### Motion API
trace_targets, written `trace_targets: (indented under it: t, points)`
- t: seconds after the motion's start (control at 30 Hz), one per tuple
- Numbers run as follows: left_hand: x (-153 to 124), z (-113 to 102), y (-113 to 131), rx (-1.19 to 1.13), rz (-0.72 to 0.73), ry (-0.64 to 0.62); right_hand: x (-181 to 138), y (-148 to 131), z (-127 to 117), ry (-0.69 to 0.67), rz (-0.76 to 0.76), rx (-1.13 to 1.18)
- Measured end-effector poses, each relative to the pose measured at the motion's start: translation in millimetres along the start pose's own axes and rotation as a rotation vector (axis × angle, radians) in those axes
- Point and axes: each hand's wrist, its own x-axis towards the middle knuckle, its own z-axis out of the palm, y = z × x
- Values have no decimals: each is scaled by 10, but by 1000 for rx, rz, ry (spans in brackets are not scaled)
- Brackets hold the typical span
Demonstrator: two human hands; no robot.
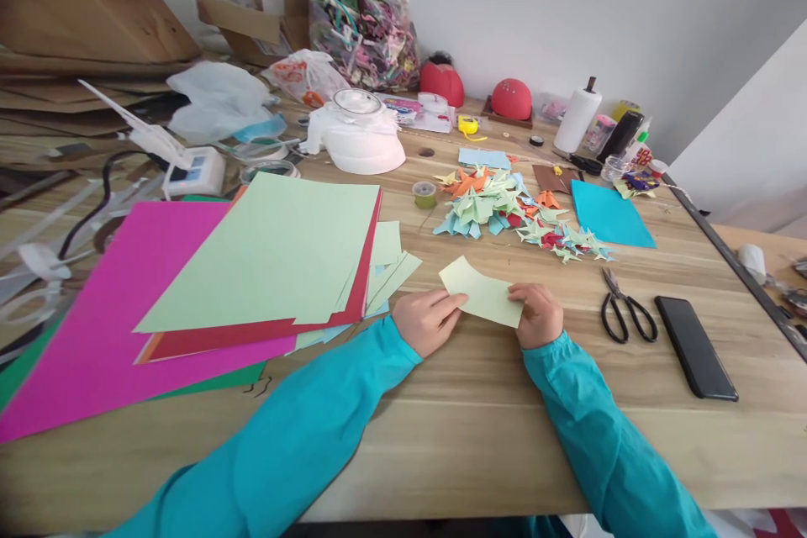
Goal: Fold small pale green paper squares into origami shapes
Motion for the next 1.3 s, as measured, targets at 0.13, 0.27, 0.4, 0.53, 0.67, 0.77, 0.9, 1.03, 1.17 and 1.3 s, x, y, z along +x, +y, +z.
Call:
trace_targets:
  t: [0.13,0.27,0.4,0.53,0.67,0.77,0.9,1.03,1.17,1.3]
  points:
    - [4,-3,-18,1,-77,-5,-11,65,-5,26,71,-3]
    - [34,-58,5,21,-63,13,1,10,-26,-14,-3,-73]
    - [77,-170,60,74,-37,107,12,-74,-44,-102,-120,-129]
    - [93,-243,108,97,17,170,-7,-53,-31,-110,-108,-87]
    - [83,-236,123,98,104,187,-16,-10,-28,-80,-57,-47]
    - [79,-225,114,81,101,203,-11,-9,-32,-69,-46,-19]
    - [83,-201,68,-10,68,210,-3,-4,-23,-34,-29,65]
    - [75,-108,-29,-208,61,151,5,24,-11,-3,23,161]
    - [77,-31,-103,-451,-126,167,12,42,4,12,70,233]
    - [100,-49,-84,-798,-246,105,21,42,10,61,62,216]
